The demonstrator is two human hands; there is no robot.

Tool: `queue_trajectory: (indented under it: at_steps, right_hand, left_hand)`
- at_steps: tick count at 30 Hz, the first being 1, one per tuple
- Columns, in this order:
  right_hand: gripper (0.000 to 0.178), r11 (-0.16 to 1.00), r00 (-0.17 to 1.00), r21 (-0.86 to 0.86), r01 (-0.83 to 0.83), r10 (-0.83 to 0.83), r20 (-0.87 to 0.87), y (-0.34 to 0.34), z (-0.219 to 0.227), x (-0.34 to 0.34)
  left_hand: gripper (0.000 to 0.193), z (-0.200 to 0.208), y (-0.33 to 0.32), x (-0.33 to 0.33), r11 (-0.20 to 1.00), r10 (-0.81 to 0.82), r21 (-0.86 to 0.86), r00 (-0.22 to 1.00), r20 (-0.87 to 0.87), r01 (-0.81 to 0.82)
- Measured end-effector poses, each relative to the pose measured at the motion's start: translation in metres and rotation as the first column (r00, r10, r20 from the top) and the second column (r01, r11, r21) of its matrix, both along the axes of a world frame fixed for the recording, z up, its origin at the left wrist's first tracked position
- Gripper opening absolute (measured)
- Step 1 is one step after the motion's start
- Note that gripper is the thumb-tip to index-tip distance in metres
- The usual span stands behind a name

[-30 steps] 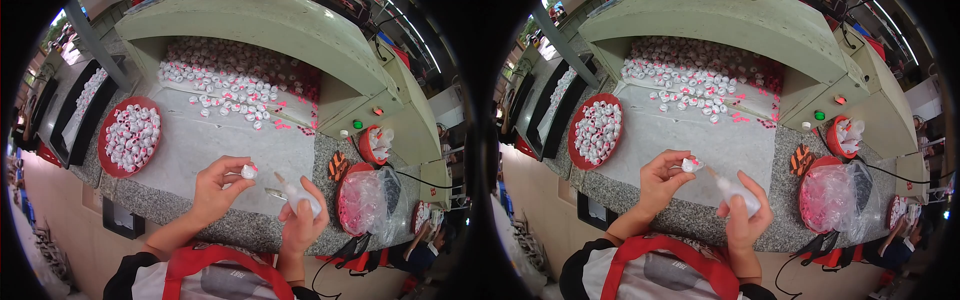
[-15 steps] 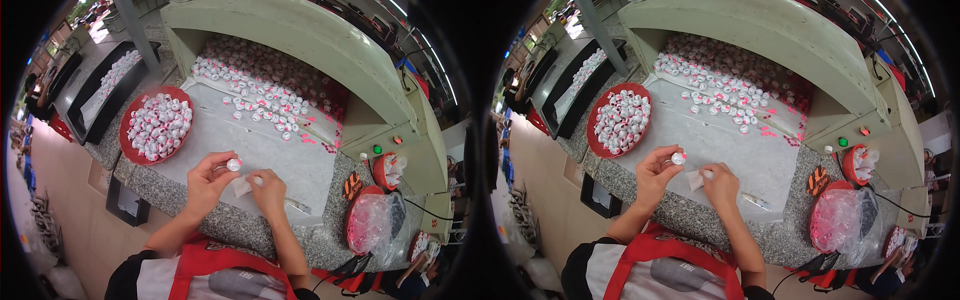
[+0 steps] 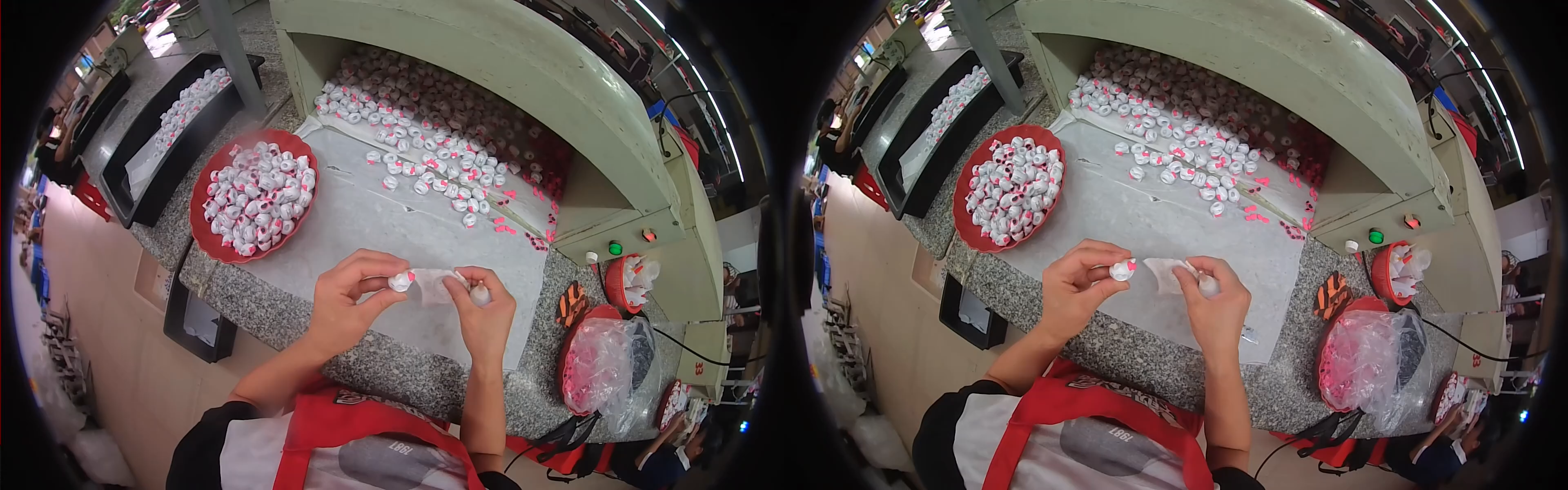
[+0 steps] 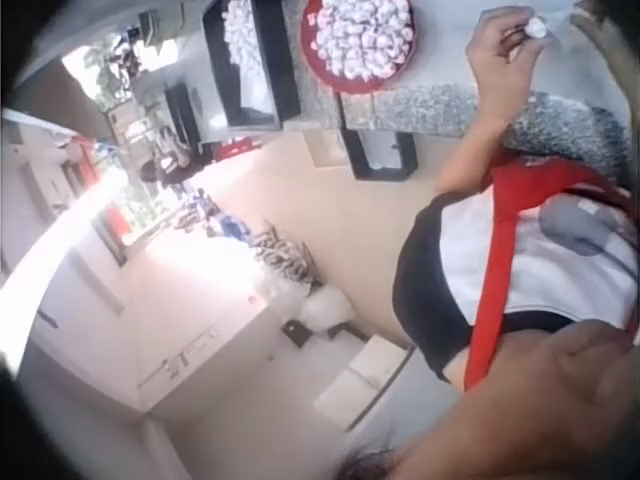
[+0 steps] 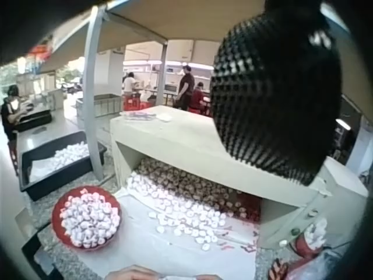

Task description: Applying adhesive or paint to small toy components at a factory workstation.

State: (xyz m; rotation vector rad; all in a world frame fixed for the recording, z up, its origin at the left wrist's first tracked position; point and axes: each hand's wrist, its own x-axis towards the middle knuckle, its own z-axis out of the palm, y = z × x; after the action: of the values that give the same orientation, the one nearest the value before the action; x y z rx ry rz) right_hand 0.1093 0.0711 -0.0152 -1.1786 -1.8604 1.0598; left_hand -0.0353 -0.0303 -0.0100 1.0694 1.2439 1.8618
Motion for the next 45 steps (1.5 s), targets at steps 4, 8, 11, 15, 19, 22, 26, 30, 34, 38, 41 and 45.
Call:
queue_trajectory:
  at_steps: [4,8,11,15,19,22,26,30,34,38,41,45]
  right_hand:
    - [0.014,0.984,0.953,-0.161,-0.07,0.019,-0.302,-0.021,0.035,-0.006]
    - [0.016,0.951,0.949,0.196,-0.239,0.272,-0.158,-0.03,0.034,-0.019]
    - [0.023,0.97,0.995,0.221,-0.1,0.1,0.008,-0.011,0.012,-0.005]
    - [0.032,0.995,0.982,0.098,-0.035,0.016,0.188,-0.01,0.016,0.012]
    - [0.038,0.984,0.983,0.09,-0.153,0.16,-0.084,-0.024,0.02,0.025]
    - [0.033,0.974,0.937,-0.166,-0.152,0.088,-0.339,-0.039,0.038,0.029]
    - [0.027,0.992,0.947,0.117,-0.037,0.073,-0.314,-0.051,0.05,0.036]
    - [0.03,0.888,0.948,0.458,0.029,0.122,-0.296,-0.051,0.043,0.036]
    - [0.027,0.828,0.966,0.56,-0.029,0.167,-0.197,-0.049,0.045,0.034]
    - [0.026,0.839,0.959,0.544,-0.026,0.174,-0.223,-0.048,0.045,0.033]
    - [0.025,0.833,0.962,0.552,-0.024,0.17,-0.214,-0.046,0.045,0.032]
    - [0.025,0.832,0.96,0.555,-0.025,0.175,-0.219,-0.047,0.047,0.03]
  left_hand:
    - [0.028,-0.005,0.006,0.007,0.997,-0.021,-0.073,0.999,0.031,0.024]
    - [0.029,-0.005,0.003,0.008,0.998,0.011,-0.058,0.959,-0.285,-0.029]
    - [0.031,-0.007,0.001,0.004,1.0,0.005,-0.013,0.999,0.048,-0.004]
    - [0.034,0.005,0.002,0.004,0.991,-0.04,-0.118,0.977,0.21,0.066]
    - [0.036,0.006,0.008,0.009,0.971,-0.1,-0.17,0.935,0.341,0.166]
    - [0.035,0.01,0.01,0.013,0.974,-0.115,-0.154,0.946,0.304,0.168]
    - [0.033,0.016,0.013,0.019,0.984,-0.117,-0.1,0.96,0.254,0.146]
    - [0.032,0.016,0.013,0.021,0.988,-0.119,-0.068,0.965,0.233,0.138]
    - [0.032,0.016,0.013,0.023,0.988,-0.124,-0.063,0.966,0.228,0.142]
    - [0.031,0.016,0.013,0.023,0.987,-0.13,-0.059,0.966,0.225,0.147]
    - [0.031,0.016,0.014,0.024,0.988,-0.13,-0.057,0.964,0.232,0.147]
    - [0.031,0.016,0.013,0.024,0.989,-0.131,-0.044,0.97,0.203,0.143]
